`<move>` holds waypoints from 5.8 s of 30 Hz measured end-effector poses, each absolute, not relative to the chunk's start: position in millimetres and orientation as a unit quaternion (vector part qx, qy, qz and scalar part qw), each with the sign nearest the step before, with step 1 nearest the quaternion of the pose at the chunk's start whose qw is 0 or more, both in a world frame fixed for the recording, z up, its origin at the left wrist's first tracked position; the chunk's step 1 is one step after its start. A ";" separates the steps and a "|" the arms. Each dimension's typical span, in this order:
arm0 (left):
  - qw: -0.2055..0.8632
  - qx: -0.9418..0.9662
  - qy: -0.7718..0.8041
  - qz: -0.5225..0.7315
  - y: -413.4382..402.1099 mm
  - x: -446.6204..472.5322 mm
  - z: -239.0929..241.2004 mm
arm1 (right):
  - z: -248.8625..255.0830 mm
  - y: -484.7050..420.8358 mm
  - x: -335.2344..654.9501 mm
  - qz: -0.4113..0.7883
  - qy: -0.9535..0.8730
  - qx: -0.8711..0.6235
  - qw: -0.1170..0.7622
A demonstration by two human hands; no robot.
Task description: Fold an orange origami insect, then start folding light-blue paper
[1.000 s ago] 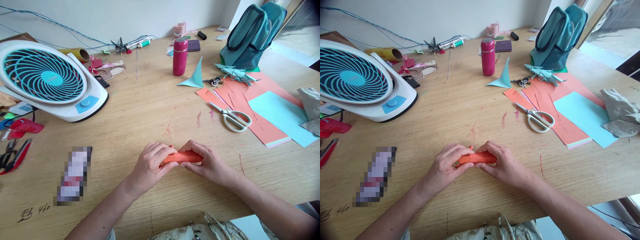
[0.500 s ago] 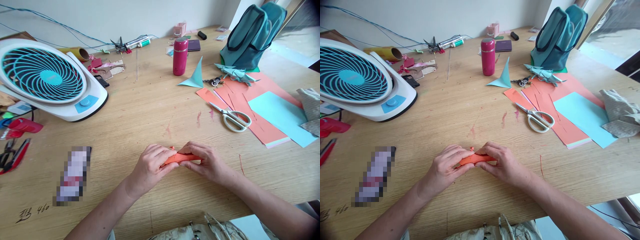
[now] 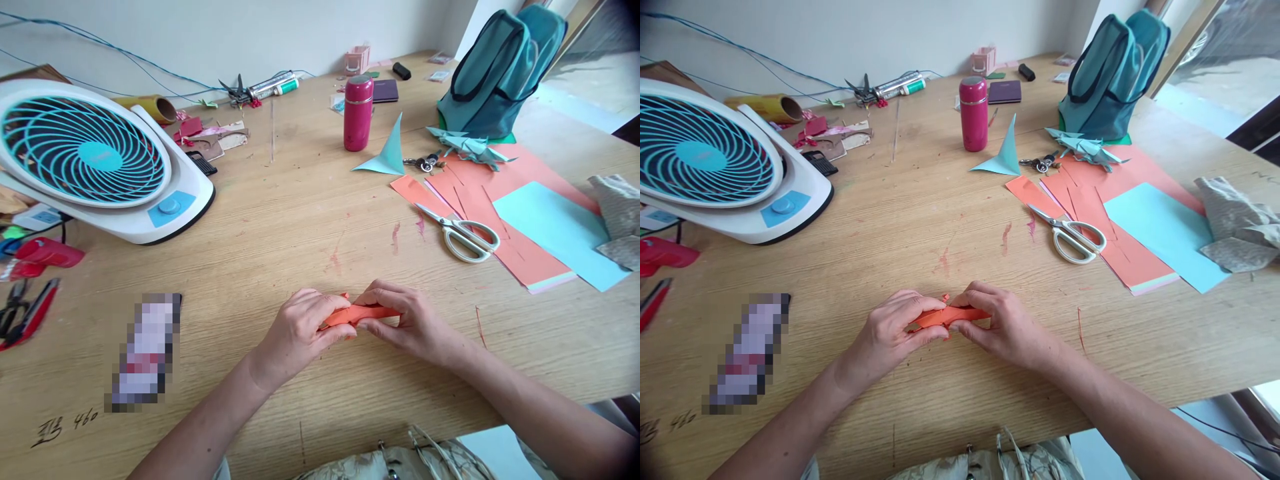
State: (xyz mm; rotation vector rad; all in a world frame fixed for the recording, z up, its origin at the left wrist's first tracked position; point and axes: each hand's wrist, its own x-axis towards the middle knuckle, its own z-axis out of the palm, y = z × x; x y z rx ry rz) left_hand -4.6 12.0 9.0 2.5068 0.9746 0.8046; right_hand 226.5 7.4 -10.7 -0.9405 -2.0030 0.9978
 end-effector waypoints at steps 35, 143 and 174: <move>0.176 0.842 0.396 0.321 -4.2 -14.1 -16.6 | -28.0 17.7 226.5 0.310 -0.839 -0.322 0.310; 0.417 0.695 0.479 0.337 85.3 23.2 -18.2 | -24.1 74.2 204.8 0.526 -0.545 -0.541 0.366; 0.333 0.724 0.485 0.360 74.6 28.6 -23.1 | -28.5 64.7 198.2 0.416 -0.648 -0.525 0.362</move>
